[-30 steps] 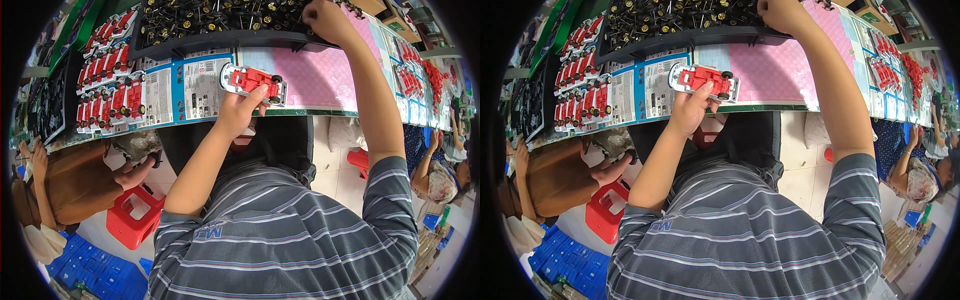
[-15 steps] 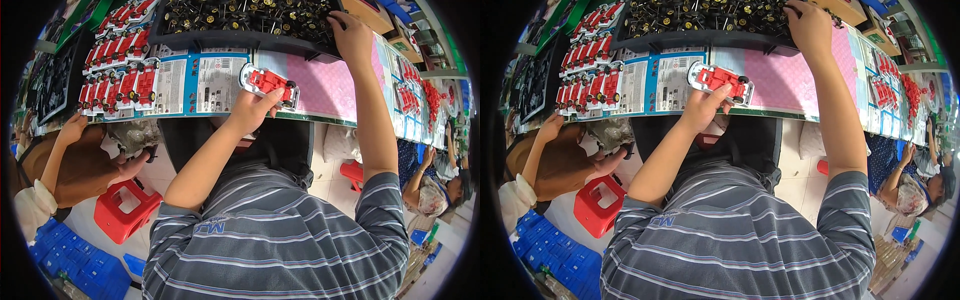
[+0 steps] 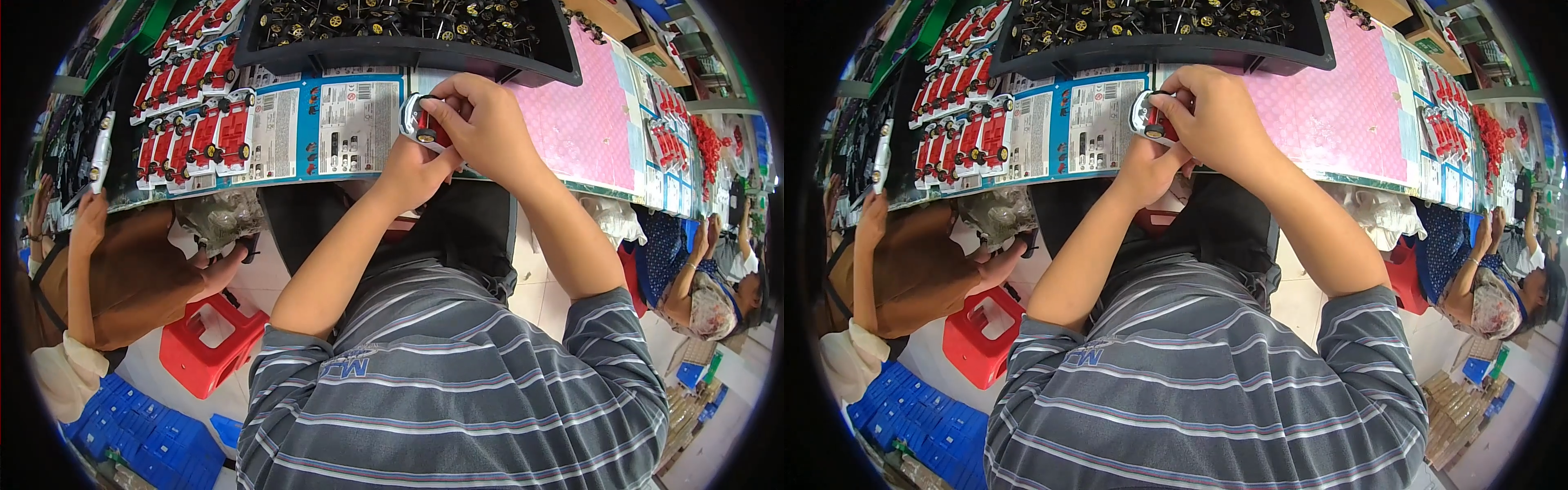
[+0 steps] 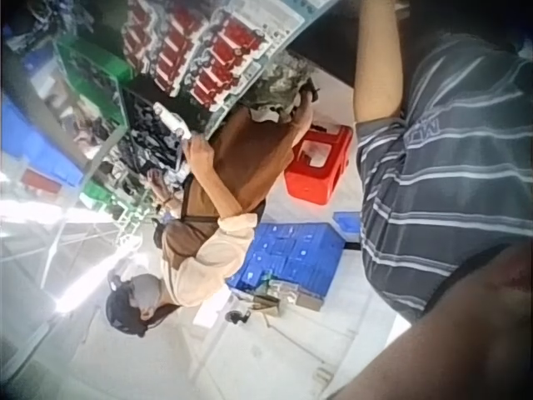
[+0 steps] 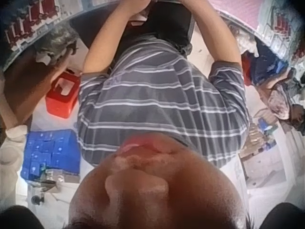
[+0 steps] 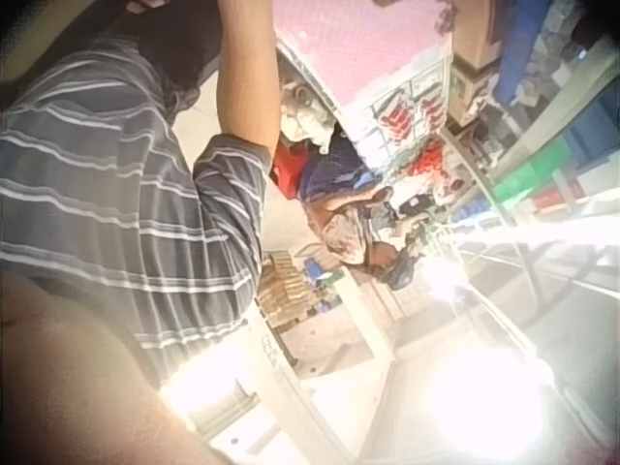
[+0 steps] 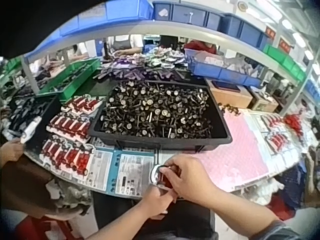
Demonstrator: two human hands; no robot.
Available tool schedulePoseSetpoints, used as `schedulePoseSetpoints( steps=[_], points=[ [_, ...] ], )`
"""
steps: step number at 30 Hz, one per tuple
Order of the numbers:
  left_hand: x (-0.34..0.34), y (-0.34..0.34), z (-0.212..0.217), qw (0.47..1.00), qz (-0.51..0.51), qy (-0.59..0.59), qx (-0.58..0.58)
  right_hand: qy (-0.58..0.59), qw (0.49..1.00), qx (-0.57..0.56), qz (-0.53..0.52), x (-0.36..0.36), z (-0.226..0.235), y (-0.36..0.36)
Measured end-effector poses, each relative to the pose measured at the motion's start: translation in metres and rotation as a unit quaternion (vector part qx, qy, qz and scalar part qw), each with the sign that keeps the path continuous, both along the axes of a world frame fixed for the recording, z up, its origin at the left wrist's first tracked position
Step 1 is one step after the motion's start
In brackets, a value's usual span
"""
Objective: The person assembles toy cars by attaching wheel axles onto toy car bodies by hand and placing the assembled cars onto the table.
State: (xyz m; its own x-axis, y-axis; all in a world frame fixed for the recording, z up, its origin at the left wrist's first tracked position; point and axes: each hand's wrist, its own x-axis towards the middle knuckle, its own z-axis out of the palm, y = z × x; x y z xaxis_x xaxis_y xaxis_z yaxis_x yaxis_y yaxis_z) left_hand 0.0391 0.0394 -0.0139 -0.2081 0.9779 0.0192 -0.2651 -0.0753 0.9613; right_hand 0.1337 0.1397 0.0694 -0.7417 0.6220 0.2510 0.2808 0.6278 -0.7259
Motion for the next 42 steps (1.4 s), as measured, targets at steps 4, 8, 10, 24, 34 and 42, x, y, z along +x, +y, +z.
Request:
schedulePoseSetpoints(
  steps=[4,8,10,24,34,42],
  points=[
    [-0.002,-0.001,0.005,1.0,-0.001,0.003,-0.024,-0.058,0.997,-0.03,-0.033,-0.004,0.008,-0.004],
    [-0.004,-0.011,0.011,1.0,0.0,0.023,-0.01,0.001,0.999,0.042,-0.005,0.005,0.006,-0.001],
    [-0.006,-0.024,0.015,0.999,-0.007,-0.023,-0.044,0.041,0.997,0.065,0.0,0.014,0.008,0.002],
    [-0.073,-0.096,0.023,0.972,0.219,0.033,-0.083,0.024,0.931,-0.354,0.086,-0.021,-0.038,-0.066],
    [-0.09,-0.157,0.022,0.875,0.297,0.347,-0.162,-0.046,0.977,-0.186,0.096,-0.076,-0.044,-0.101],
    [-0.095,-0.18,-0.001,0.9,0.335,0.268,-0.079,-0.003,0.961,-0.255,0.106,-0.091,-0.055,-0.116]
  ],
)
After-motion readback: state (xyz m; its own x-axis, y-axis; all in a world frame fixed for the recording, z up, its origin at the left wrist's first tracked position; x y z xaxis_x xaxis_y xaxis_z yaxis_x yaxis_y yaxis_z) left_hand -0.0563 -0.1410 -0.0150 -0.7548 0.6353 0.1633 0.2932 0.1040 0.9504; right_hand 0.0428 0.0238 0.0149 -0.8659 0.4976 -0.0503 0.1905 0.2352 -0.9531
